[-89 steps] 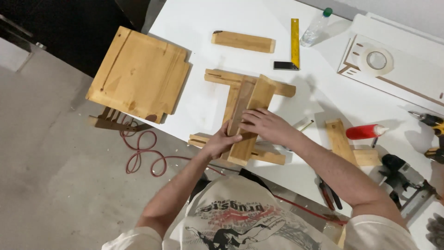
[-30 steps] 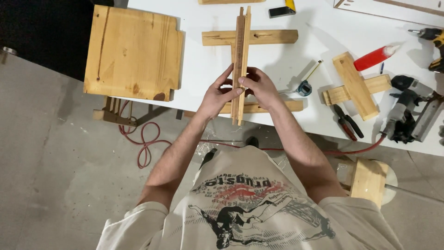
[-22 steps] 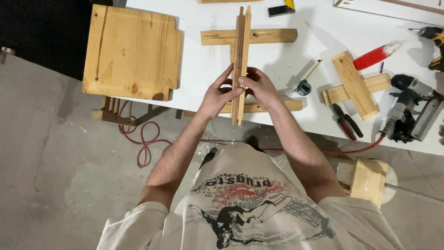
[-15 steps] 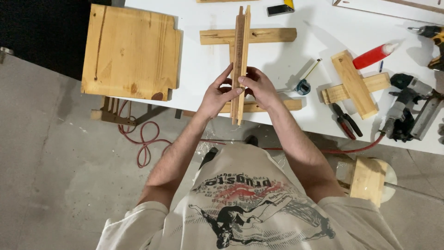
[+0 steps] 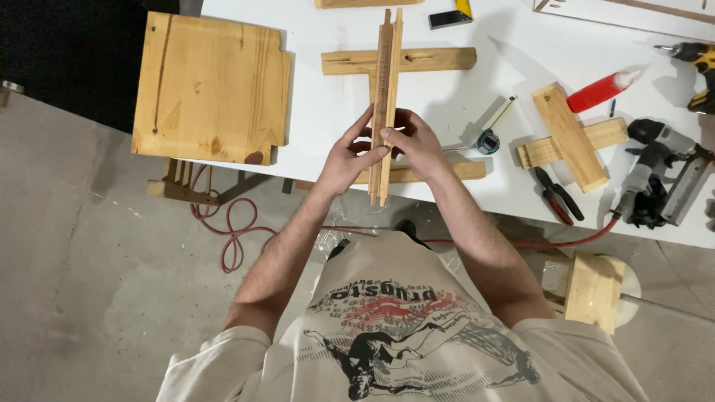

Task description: Assembling a small wooden structure by applying glue to joints and fastening them with a hammer and a nail gun.

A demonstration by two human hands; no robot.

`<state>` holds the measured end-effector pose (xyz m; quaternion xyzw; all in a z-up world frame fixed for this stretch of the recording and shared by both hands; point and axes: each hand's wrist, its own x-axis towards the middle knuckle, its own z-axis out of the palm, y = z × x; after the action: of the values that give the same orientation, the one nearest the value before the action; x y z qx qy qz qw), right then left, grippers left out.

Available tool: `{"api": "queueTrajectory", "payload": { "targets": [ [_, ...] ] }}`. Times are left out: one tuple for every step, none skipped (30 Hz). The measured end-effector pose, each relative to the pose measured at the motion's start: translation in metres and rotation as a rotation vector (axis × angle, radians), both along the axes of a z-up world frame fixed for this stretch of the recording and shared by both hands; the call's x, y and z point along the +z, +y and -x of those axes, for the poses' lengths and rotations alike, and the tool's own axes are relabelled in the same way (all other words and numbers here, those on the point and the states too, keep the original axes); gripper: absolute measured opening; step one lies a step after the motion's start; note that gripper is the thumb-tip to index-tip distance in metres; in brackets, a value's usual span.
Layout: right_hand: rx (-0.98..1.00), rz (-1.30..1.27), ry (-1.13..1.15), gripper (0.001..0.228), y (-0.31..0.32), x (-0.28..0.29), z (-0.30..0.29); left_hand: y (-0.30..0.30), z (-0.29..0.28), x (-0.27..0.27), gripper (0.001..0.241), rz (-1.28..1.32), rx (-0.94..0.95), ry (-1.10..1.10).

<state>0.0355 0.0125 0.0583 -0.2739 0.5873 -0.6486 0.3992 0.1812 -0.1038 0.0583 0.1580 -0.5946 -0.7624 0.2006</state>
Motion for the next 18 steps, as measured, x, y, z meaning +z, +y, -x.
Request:
{"api": "queueTrajectory", "payload": {
  "targets": [
    [-0.002,0.001,0.001,0.066,0.0,0.002,-0.002,-0.002,-0.001,-0.004,0.081,0.001,-0.002,0.001],
    [-0.007,-0.004,0.013,0.065,0.0,0.005,-0.003,-0.003,-0.001,-0.007,0.081,0.01,-0.008,0.01],
    [-0.011,-0.009,0.025,0.064,-0.001,0.007,-0.005,-0.005,-0.002,-0.011,0.081,0.019,-0.011,0.019],
    [-0.011,-0.008,0.027,0.064,0.001,0.005,-0.006,-0.003,-0.004,-0.01,0.081,0.021,-0.012,0.021],
    [-0.011,-0.004,0.041,0.064,0.001,0.004,-0.006,-0.002,-0.005,-0.008,0.082,0.019,-0.012,0.035],
    [-0.01,0.0,0.056,0.064,0.001,0.003,-0.005,-0.002,-0.005,-0.006,0.083,0.017,-0.013,0.049],
    [-0.01,0.004,0.06,0.064,0.001,0.002,-0.006,-0.004,-0.005,-0.012,0.083,0.02,-0.014,0.054],
    [-0.022,-0.024,0.075,0.064,0.0,0.001,-0.006,-0.006,-0.005,-0.018,0.084,0.012,-0.038,0.073],
    [-0.031,-0.054,0.089,0.064,0.0,0.0,-0.007,-0.007,-0.006,-0.025,0.085,0.003,-0.062,0.093],
    [-0.031,-0.051,0.093,0.064,0.001,0.002,-0.008,-0.007,-0.006,-0.024,0.085,0.005,-0.06,0.097],
    [-0.033,-0.083,0.106,0.064,0.002,0.004,-0.01,-0.007,-0.007,-0.024,0.084,-0.012,-0.072,0.107],
    [-0.036,-0.115,0.12,0.064,0.003,0.006,-0.012,-0.007,-0.009,-0.023,0.084,-0.03,-0.083,0.118],
    [-0.033,-0.113,0.121,0.064,0.002,0.006,-0.015,-0.006,-0.009,-0.026,0.084,-0.028,-0.08,0.119],
    [-0.056,-0.125,0.119,0.064,0.002,0.007,-0.018,-0.005,-0.01,-0.028,0.083,-0.046,-0.082,0.134],
    [-0.081,-0.138,0.117,0.065,0.002,0.007,-0.021,-0.004,-0.01,-0.031,0.082,-0.064,-0.085,0.149],
    [-0.081,-0.136,0.118,0.065,0.002,0.006,-0.024,-0.002,-0.012,-0.031,0.082,-0.063,-0.085,0.15],
    [-0.1,-0.152,0.115,0.065,0.002,0.006,-0.025,-0.001,-0.013,-0.032,0.081,-0.065,-0.083,0.161],
    [-0.119,-0.167,0.113,0.065,0.003,0.005,-0.027,0.0,-0.014,-0.033,0.081,-0.067,-0.082,0.172]
  ]
}}
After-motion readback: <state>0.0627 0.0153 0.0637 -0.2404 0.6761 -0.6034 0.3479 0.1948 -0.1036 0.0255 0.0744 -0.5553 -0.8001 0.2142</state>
